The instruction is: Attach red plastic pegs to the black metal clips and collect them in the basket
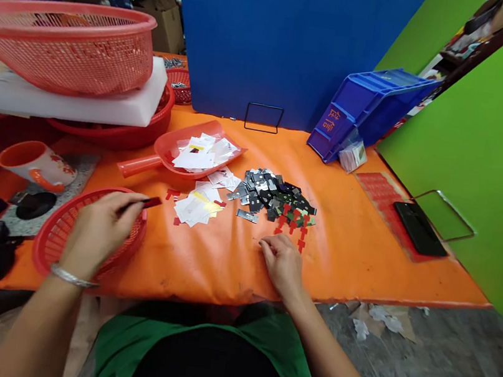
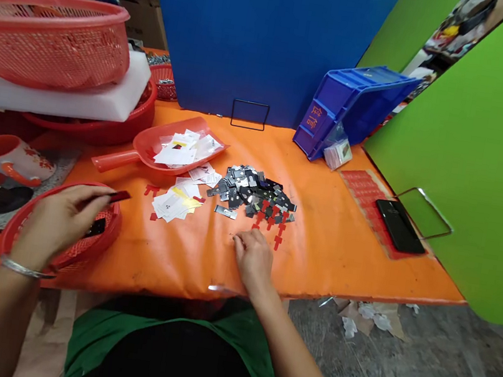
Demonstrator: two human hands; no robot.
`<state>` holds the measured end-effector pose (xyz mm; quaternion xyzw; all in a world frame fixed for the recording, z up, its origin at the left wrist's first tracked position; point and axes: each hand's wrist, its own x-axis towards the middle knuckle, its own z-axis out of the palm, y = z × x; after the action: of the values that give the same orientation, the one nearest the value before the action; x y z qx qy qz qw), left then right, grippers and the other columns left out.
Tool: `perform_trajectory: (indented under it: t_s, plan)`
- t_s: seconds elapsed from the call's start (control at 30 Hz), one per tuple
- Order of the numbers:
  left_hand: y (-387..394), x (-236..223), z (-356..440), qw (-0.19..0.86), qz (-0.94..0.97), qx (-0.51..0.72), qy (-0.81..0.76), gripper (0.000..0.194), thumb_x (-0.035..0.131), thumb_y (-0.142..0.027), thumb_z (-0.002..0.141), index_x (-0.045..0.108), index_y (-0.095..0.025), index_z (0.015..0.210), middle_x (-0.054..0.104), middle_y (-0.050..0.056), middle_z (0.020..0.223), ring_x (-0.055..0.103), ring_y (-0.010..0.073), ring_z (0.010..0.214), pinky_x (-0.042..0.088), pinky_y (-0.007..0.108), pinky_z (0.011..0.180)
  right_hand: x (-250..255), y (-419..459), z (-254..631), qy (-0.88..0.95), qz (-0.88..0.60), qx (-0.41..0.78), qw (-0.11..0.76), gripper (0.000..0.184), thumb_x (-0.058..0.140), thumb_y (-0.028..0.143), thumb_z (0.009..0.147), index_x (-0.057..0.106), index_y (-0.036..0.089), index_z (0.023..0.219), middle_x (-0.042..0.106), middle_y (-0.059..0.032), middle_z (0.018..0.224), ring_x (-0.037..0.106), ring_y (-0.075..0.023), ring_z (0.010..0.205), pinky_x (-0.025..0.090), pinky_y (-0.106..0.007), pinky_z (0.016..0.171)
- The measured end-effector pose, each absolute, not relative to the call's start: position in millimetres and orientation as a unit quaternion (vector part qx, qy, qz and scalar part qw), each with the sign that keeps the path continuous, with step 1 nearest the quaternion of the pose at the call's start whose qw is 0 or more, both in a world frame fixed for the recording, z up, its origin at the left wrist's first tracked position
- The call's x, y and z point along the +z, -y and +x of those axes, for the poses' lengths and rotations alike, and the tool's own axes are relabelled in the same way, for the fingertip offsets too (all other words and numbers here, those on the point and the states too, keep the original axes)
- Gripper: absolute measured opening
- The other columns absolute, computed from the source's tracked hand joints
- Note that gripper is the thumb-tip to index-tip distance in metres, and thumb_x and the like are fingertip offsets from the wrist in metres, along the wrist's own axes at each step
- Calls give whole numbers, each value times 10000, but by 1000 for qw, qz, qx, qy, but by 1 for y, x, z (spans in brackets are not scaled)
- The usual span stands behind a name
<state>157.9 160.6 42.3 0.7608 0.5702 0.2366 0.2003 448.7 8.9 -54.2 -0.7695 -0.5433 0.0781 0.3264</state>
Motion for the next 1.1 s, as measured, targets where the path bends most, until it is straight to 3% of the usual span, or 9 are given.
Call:
perform_trajectory:
  t_s: [0.07, 0.17, 0.3, 0.4, 0.47, 0.57, 0.67, 0.87, 1.1]
  plan:
    - [-174, 36, 124, 72, 754, 151, -635, 263, 495, -349, 819, 663, -223, 977, 676, 32, 1012, 609, 251, 911, 443, 398, 856, -52, -23, 447, 570, -769, 38, 288, 201, 492, 233, 868, 665, 223, 765, 583, -64, 783, 531, -214, 773, 394, -304, 618]
    - [-181, 27, 94, 25, 743, 59, -666, 294, 439, -377, 843, 650, -238, 993, 682, 34, 969, 608, 253, 848, 458, 413, 801, -52, -46, 446, 591, -767, 7, 252, 177, 511, 198, 855, 654, 227, 755, 558, -76, 810, 482, -231, 807, 365, -303, 589]
    - [-171, 24, 105, 49, 752, 136, -643, 304, 492, -372, 822, 647, -200, 1019, 666, 83, 1061, 605, 265, 939, 447, 395, 845, -60, -71, 447, 611, -764, -31, 204, 144, 526, 176, 845, 631, 226, 760, 546, -84, 856, 450, -239, 837, 344, -297, 566]
    - [-153, 24, 144, 208, 740, 230, -597, 297, 538, -406, 806, 665, -198, 975, 689, 69, 1000, 629, 228, 903, 453, 339, 858, -66, -81, 447, 628, -753, -56, 186, 175, 513, 152, 848, 617, 221, 725, 547, -88, 821, 449, -239, 835, 347, -299, 563]
    - [-139, 18, 177, 412, 697, 250, -531, 342, 552, -456, 800, 660, -166, 948, 700, 84, 929, 643, 212, 866, 481, 311, 817, -66, -83, 446, 627, -750, -57, 205, 216, 489, 149, 864, 609, 221, 699, 544, -86, 782, 455, -236, 831, 350, -294, 563]
    - [-122, 1, 223, 673, 532, 220, -463, 457, 545, -523, 800, 623, -113, 985, 697, 113, 819, 663, 186, 732, 523, 301, 733, -57, -75, 439, 625, -736, -41, 257, 251, 450, 180, 899, 618, 227, 719, 553, -76, 784, 467, -224, 831, 379, -292, 607]
    - [-113, -16, 253, 818, 345, 169, -427, 540, 485, -581, 819, 599, -101, 1041, 697, 151, 848, 678, 183, 714, 544, 297, 694, -43, -54, 429, 668, -683, -13, 295, 241, 427, 218, 919, 652, 240, 835, 585, -74, 861, 488, -210, 851, 414, -306, 678]
    - [-109, -35, 274, 862, 323, 105, -377, 315, 751, -168, 681, 662, -103, 976, 696, 115, 917, 667, 118, 684, 530, 168, 610, -41, -16, 450, 646, -657, 50, 385, 180, 471, 237, 889, 633, 235, 968, 621, -74, 900, 541, -210, 870, 454, -354, 761]
    - [-100, -30, 319, 835, 346, 133, -407, 169, 660, -115, 751, 617, -89, 911, 660, 75, 756, 661, 129, 634, 577, 248, 616, -68, -24, 504, 433, -811, 133, 371, 57, 534, 198, 744, 583, 171, 736, 580, -46, 758, 545, -168, 663, 440, -305, 648]
